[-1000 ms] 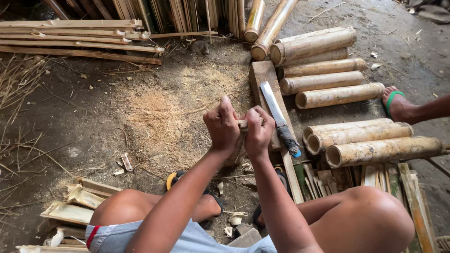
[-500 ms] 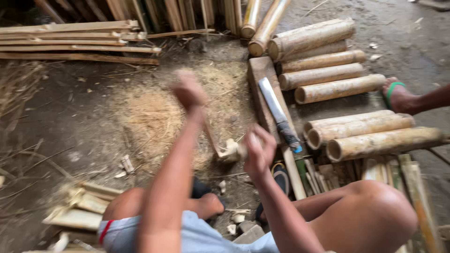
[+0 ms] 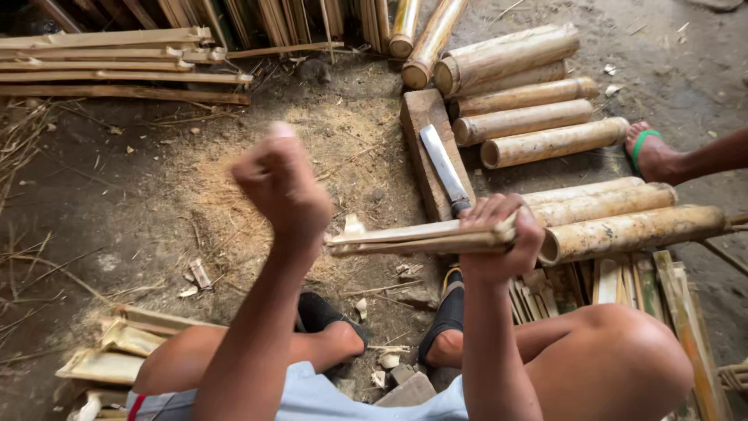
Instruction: The person sits on the ground and uses a machete to split short bamboo segments into thin strips. They repeatedly pick up a bamboo piece, split it with the blade, and place the resulting strips into a pile.
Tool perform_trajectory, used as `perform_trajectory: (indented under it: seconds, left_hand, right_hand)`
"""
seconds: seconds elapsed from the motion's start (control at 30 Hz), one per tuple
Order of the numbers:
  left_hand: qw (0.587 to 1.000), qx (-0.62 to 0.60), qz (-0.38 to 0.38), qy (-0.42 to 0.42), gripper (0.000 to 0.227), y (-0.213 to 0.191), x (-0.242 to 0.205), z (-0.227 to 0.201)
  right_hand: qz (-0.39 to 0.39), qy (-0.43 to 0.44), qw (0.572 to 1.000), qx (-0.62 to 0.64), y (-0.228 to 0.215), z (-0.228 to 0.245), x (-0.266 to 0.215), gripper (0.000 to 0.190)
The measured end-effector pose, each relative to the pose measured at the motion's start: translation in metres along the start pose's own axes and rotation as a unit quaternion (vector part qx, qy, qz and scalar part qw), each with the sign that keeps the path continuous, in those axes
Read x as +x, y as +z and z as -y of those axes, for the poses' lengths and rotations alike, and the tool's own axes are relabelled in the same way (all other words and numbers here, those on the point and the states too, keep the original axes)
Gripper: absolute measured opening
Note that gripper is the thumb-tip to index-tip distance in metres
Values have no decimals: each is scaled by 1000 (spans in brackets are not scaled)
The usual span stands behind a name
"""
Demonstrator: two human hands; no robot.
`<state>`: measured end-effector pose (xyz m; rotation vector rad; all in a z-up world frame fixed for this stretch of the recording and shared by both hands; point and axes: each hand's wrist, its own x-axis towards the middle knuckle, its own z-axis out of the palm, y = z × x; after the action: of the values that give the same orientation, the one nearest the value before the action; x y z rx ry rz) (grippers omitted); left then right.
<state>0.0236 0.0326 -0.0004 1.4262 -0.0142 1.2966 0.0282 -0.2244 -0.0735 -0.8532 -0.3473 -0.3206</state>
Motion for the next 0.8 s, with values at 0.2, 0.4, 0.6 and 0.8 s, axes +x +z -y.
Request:
perform_trajectory:
  seconds: [0.2, 0.4, 0.6, 0.8]
  left_hand:
    - [994, 34, 98, -29, 50, 16, -21, -31]
    - [996, 63, 70, 0, 50, 16, -15, -25]
    - [971, 7, 76, -226, 53, 51, -81, 14]
    - [831, -113, 179, -515, 41, 50, -98, 25]
  right_hand:
    - [157, -50, 927, -336, 61, -13, -26, 41]
    - [102, 82, 965, -228, 77, -6, -29, 37]
    - [34, 56, 963, -263, 71, -20, -26, 33]
    - [-29, 19, 953, -301, 67, -22, -24, 30]
